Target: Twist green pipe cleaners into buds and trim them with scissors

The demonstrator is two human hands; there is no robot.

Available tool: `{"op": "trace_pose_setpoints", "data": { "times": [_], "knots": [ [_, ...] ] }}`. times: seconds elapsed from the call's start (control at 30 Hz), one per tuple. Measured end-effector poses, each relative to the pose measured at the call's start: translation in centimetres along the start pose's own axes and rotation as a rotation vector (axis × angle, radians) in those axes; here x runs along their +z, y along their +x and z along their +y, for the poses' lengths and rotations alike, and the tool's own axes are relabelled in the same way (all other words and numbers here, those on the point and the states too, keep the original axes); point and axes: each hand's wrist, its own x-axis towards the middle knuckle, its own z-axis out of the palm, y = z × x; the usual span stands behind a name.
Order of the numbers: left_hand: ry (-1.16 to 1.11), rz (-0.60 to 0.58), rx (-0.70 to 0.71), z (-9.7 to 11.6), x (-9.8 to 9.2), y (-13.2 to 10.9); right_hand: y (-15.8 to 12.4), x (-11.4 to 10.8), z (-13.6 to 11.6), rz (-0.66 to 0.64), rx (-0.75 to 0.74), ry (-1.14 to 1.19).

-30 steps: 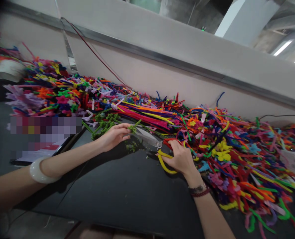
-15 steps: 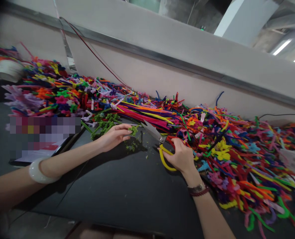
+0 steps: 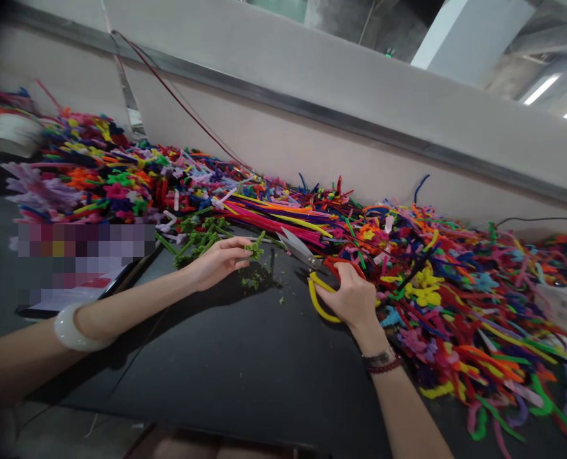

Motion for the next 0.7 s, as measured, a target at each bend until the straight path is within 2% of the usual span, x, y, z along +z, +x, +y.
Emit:
{"op": "trace_pose_setpoints", "data": {
  "times": [0.27, 0.43, 0.5, 0.7],
  "knots": [
    [-0.035, -0.007, 0.005, 0.1, 0.1, -0.1, -0.1, -0.1, 0.0, -0.016, -0.032, 0.029],
    [-0.085, -0.015, 0.024, 0.1, -0.1, 0.0, 0.2, -0.4, 0.5, -0.228, -0.143, -0.046],
    [-0.081, -0.022, 0.019, 0.1, -0.2, 0.1, 0.4, -0.5, 0.8, -0.276, -0.178, -0.079],
    [-0.078, -0.026, 0.013, 0.0, -0.3, 0.1, 0.3, -0.3, 1.2, -0.175, -0.074, -0.050]
  ]
}}
